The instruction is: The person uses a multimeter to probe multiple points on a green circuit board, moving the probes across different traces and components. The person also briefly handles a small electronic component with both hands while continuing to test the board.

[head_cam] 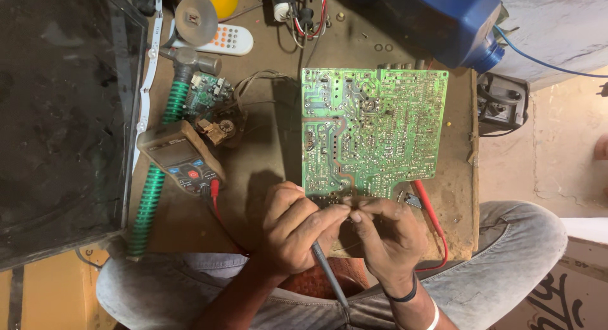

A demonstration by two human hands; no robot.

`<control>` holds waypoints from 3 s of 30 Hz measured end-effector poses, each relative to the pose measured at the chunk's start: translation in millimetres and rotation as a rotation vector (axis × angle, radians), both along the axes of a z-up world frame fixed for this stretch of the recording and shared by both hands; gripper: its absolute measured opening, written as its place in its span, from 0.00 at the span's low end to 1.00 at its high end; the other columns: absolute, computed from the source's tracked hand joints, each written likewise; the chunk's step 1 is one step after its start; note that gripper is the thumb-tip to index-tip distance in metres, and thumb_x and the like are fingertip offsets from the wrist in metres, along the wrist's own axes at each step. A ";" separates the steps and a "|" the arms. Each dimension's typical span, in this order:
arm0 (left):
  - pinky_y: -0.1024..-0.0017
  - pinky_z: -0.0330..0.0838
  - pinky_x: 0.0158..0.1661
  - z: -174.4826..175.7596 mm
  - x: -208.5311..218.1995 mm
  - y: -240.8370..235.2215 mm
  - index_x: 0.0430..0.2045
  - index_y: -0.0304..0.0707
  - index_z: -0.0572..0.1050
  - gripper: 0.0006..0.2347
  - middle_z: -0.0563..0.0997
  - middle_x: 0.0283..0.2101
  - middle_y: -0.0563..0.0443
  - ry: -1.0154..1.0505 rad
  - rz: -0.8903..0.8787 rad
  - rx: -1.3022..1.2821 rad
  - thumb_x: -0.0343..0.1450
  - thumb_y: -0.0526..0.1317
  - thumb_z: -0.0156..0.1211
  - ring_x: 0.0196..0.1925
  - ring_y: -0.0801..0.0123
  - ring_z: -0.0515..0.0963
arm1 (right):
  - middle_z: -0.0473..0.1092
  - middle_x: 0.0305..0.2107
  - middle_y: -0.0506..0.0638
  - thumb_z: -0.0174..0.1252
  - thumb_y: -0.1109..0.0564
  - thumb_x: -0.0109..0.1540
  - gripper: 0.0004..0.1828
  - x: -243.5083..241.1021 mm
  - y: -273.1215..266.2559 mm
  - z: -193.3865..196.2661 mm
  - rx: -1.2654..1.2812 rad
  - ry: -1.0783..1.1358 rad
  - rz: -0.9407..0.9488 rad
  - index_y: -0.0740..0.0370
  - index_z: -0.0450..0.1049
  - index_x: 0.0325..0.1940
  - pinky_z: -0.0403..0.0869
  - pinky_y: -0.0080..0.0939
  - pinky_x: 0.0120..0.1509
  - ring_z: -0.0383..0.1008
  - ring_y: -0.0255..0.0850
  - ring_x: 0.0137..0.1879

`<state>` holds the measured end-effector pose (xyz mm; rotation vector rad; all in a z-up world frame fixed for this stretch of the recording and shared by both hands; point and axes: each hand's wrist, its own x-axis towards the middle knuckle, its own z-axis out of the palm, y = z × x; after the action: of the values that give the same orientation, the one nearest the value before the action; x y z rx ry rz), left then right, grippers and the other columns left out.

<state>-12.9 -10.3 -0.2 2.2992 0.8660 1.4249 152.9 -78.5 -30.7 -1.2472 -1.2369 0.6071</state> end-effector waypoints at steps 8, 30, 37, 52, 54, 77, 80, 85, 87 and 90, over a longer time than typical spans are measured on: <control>0.67 0.67 0.39 3.5 0.6 2.5 0.36 0.34 0.81 0.06 0.70 0.23 0.57 0.006 -0.014 -0.050 0.71 0.37 0.69 0.32 0.66 0.70 | 0.78 0.34 0.54 0.68 0.68 0.59 0.10 -0.4 7.8 10.7 -0.033 -0.231 -0.067 0.67 0.74 0.41 0.76 0.31 0.41 0.80 0.37 0.37; 0.63 0.68 0.45 2.4 -0.5 2.4 0.40 0.36 0.82 0.08 0.70 0.24 0.58 0.048 -0.020 -0.041 0.71 0.38 0.69 0.34 0.66 0.70 | 0.75 0.34 0.51 0.65 0.66 0.61 0.07 0.5 7.8 16.7 -0.019 -0.255 -0.064 0.65 0.75 0.42 0.69 0.31 0.38 0.75 0.34 0.36; 0.62 0.67 0.43 5.9 0.0 4.2 0.38 0.38 0.82 0.09 0.69 0.24 0.58 0.086 -0.038 -0.039 0.69 0.40 0.72 0.34 0.66 0.69 | 0.74 0.32 0.49 0.65 0.65 0.62 0.06 2.6 4.1 16.0 -0.033 -0.213 -0.068 0.64 0.75 0.40 0.68 0.31 0.37 0.72 0.32 0.33; 0.57 0.64 0.50 4.4 1.1 5.2 0.34 0.41 0.82 0.09 0.71 0.24 0.58 0.068 -0.012 -0.072 0.64 0.37 0.73 0.36 0.64 0.70 | 0.74 0.38 0.56 0.64 0.65 0.60 0.13 2.5 0.1 10.9 0.061 -0.215 -0.075 0.67 0.76 0.49 0.70 0.32 0.40 0.71 0.35 0.37; 0.56 0.64 0.52 5.7 1.0 5.8 0.34 0.41 0.81 0.08 0.71 0.24 0.59 0.078 -0.010 -0.060 0.64 0.37 0.72 0.36 0.64 0.71 | 0.75 0.38 0.55 0.65 0.65 0.61 0.11 3.1 2.2 13.3 0.057 -0.228 -0.040 0.66 0.76 0.48 0.71 0.32 0.40 0.73 0.35 0.37; 0.60 0.63 0.43 -1.2 -3.4 10.0 0.21 0.42 0.72 0.07 0.70 0.23 0.55 0.017 -0.133 -0.236 0.59 0.42 0.62 0.35 0.62 0.71 | 0.79 0.33 0.53 0.67 0.68 0.58 0.22 3.3 13.2 19.9 0.163 -0.183 0.186 0.69 0.72 0.55 0.77 0.38 0.45 0.79 0.41 0.38; 0.58 0.64 0.45 0.6 -3.5 11.1 0.20 0.42 0.71 0.06 0.68 0.23 0.54 0.018 -0.147 -0.222 0.59 0.41 0.61 0.35 0.61 0.70 | 0.79 0.33 0.52 0.68 0.67 0.58 0.22 3.2 10.4 20.1 0.137 -0.193 0.184 0.69 0.72 0.55 0.77 0.38 0.44 0.78 0.40 0.38; 0.59 0.62 0.42 4.7 -2.9 10.9 0.17 0.42 0.70 0.07 0.67 0.22 0.54 0.017 -0.149 -0.237 0.56 0.41 0.61 0.34 0.60 0.70 | 0.79 0.33 0.52 0.69 0.67 0.58 0.23 3.1 11.8 20.7 0.153 -0.194 0.191 0.69 0.72 0.55 0.77 0.38 0.44 0.78 0.41 0.38; 0.60 0.62 0.42 4.3 -2.6 12.7 0.15 0.41 0.69 0.07 0.67 0.22 0.53 0.016 -0.145 -0.229 0.55 0.41 0.61 0.34 0.60 0.69 | 0.78 0.32 0.52 0.69 0.67 0.57 0.23 3.0 13.7 20.6 0.146 -0.218 0.168 0.69 0.72 0.55 0.76 0.37 0.43 0.78 0.40 0.37; 0.60 0.62 0.41 2.6 -2.1 12.9 0.14 0.41 0.69 0.08 0.68 0.22 0.53 0.029 -0.132 -0.220 0.53 0.41 0.61 0.33 0.61 0.69 | 0.78 0.31 0.52 0.70 0.66 0.56 0.23 2.5 11.7 20.5 0.133 -0.234 0.155 0.69 0.73 0.54 0.75 0.37 0.42 0.78 0.40 0.36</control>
<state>-15.0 2.5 2.4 2.1731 0.8184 1.1822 155.5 -66.8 -10.2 -1.1406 -1.5550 0.4908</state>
